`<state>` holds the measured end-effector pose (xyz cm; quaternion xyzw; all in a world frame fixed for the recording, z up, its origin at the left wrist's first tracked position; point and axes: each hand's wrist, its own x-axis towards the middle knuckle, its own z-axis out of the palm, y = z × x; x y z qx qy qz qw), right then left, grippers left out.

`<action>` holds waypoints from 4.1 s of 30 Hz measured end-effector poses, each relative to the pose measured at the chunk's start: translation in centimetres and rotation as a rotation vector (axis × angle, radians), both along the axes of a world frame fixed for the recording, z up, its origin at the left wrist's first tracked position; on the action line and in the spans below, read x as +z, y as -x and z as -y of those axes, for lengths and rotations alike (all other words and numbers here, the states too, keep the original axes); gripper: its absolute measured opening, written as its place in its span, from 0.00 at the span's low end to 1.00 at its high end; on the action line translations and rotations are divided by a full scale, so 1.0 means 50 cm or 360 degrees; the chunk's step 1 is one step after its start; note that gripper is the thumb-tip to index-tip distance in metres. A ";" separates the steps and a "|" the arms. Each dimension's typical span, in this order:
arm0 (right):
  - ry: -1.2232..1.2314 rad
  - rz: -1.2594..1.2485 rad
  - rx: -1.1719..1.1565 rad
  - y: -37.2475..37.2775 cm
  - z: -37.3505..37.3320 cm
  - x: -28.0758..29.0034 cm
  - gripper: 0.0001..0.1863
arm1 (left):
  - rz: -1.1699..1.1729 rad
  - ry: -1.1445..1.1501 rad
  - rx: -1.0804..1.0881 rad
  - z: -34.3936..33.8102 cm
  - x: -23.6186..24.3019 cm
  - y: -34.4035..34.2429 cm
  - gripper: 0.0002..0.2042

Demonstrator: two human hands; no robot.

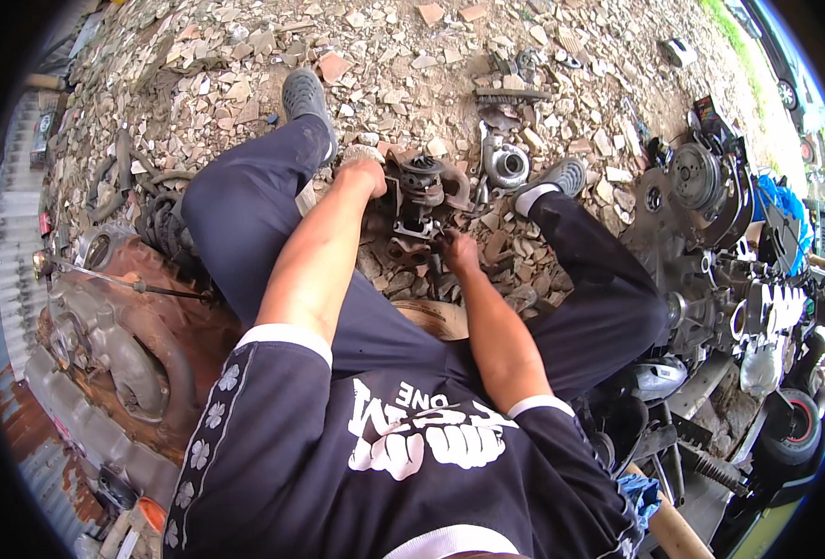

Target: The person is sitting on the ground and working on a metal engine part, using a wrench to tighten or loosen bolts. The person manipulates the part and uses the wrench throughout the clip.

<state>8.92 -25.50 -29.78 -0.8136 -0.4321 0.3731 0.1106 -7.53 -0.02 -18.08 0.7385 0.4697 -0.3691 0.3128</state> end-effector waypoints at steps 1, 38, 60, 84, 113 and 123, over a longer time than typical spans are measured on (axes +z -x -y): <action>-0.0070 0.0048 -0.0095 0.003 -0.011 0.014 0.22 | 0.0097 -0.0047 0.0054 0.009 -0.027 -0.007 0.23; -0.1424 -0.0490 -0.0424 -0.151 -0.170 0.773 0.17 | 0.0604 -0.0663 0.0451 0.215 0.004 0.001 0.34; -0.1162 -0.0392 -0.0557 -0.192 -0.048 0.652 0.16 | 0.1102 -0.0002 0.1289 0.178 -0.188 0.064 0.41; -0.1477 0.0109 -0.0221 -0.171 -0.086 0.710 0.17 | 0.0499 -0.0902 0.1075 0.225 -0.056 0.024 0.47; -0.1465 0.0103 -0.0025 -0.139 -0.104 0.719 0.14 | 0.0361 -0.0619 0.0935 0.085 -0.144 0.154 0.40; -0.1290 0.0135 0.0057 -0.127 -0.092 0.725 0.16 | 0.0243 -0.0583 0.0456 0.129 -0.034 0.075 0.41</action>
